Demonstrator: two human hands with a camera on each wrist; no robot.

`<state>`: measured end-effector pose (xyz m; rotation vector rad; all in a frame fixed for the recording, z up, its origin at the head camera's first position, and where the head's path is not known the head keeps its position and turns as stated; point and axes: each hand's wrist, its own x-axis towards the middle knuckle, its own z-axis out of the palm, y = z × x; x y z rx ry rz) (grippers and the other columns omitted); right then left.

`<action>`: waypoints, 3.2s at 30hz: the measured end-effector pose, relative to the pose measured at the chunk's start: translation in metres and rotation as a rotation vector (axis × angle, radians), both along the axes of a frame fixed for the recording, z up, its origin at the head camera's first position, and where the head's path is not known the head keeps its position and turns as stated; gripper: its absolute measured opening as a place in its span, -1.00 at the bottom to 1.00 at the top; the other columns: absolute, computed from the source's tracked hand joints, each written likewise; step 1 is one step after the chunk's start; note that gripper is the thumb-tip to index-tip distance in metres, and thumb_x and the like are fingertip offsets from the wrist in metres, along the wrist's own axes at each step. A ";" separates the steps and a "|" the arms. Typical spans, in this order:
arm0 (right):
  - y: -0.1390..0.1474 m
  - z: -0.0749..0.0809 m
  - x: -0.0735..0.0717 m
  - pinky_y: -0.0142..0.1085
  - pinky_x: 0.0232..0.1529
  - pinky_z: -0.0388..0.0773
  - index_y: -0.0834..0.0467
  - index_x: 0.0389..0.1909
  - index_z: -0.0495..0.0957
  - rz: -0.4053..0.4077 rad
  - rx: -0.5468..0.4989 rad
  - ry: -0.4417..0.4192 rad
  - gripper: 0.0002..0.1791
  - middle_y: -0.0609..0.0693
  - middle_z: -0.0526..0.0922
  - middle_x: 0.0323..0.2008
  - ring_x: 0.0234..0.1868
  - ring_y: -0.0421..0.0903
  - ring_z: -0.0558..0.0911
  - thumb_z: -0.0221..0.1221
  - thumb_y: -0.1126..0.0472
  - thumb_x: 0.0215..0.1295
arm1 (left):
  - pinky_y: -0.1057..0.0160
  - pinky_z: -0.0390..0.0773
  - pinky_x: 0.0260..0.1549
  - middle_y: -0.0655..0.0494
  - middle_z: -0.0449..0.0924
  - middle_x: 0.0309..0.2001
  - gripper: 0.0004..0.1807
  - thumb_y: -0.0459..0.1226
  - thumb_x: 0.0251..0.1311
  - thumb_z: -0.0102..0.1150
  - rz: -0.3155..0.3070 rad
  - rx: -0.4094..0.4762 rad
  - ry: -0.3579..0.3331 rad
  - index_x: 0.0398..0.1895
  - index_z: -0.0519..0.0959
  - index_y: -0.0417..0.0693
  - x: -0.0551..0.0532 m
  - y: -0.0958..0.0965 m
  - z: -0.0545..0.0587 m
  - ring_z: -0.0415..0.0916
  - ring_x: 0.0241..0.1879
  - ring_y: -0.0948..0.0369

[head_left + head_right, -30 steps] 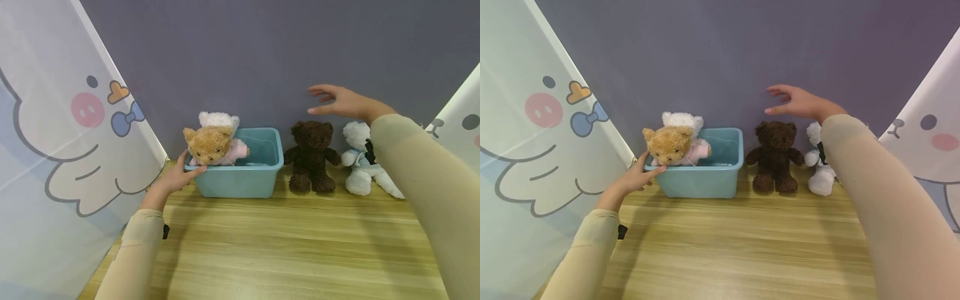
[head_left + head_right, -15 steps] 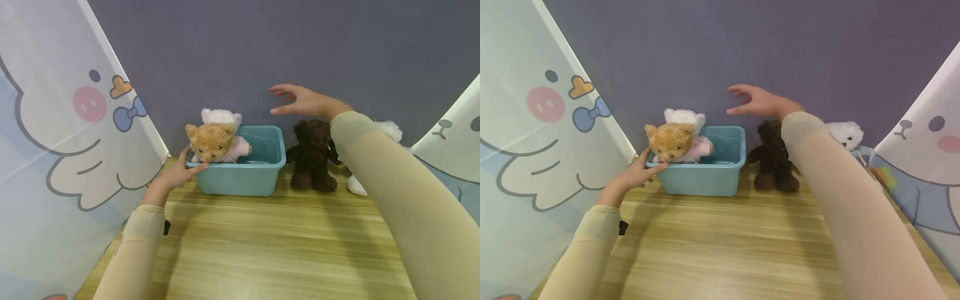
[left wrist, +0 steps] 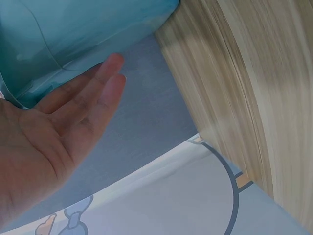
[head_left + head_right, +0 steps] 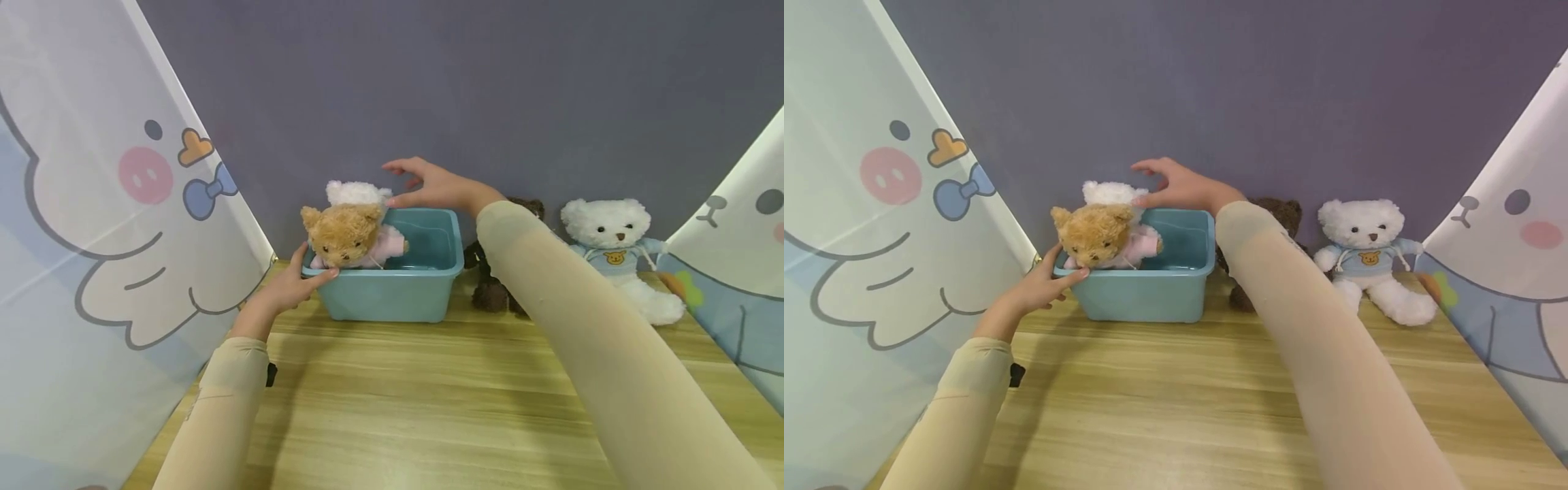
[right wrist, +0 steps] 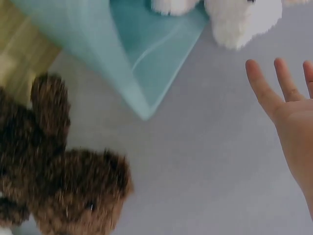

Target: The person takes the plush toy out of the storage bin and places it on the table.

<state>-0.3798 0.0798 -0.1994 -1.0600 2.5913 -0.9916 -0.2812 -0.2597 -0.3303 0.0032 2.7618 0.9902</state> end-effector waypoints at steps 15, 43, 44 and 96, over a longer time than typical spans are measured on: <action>-0.064 -0.022 0.012 0.12 0.56 0.34 -0.25 0.69 0.14 0.138 0.027 0.015 -0.05 0.01 0.13 0.63 0.62 0.02 0.24 0.38 -0.24 0.38 | -0.13 0.67 0.10 -0.48 0.27 0.55 0.38 0.60 0.24 -0.02 -0.021 0.013 0.025 0.72 -0.64 0.27 -0.001 0.006 0.004 0.58 0.32 -0.31; -0.106 -0.045 0.013 -0.01 0.42 0.50 -0.26 0.61 0.32 0.088 0.106 0.119 -0.01 -0.05 0.38 0.52 0.40 -0.05 0.49 0.47 -0.37 0.19 | -0.10 0.67 0.10 -0.49 0.37 0.49 0.35 0.57 0.27 -0.01 -0.023 0.012 0.019 0.70 -0.68 0.31 0.001 0.004 0.003 0.58 0.31 -0.29; -0.106 -0.046 0.012 -0.01 0.43 0.50 -0.27 0.61 0.32 0.082 0.106 0.120 -0.01 -0.05 0.38 0.53 0.41 -0.05 0.48 0.47 -0.38 0.18 | -0.10 0.67 0.09 -0.48 0.37 0.48 0.35 0.57 0.28 -0.01 -0.021 0.009 0.023 0.70 -0.67 0.30 0.001 0.004 0.003 0.58 0.30 -0.29; -0.081 -0.016 0.019 -0.12 0.27 0.59 -0.19 0.48 0.48 0.079 0.069 0.178 -0.21 -0.11 0.55 0.39 0.28 -0.10 0.56 0.47 -0.25 0.26 | -0.42 0.37 0.41 -0.47 0.21 0.59 0.41 0.63 0.20 -0.05 -0.022 0.008 -0.003 0.69 -0.70 0.27 0.002 0.006 0.004 0.47 0.43 -0.33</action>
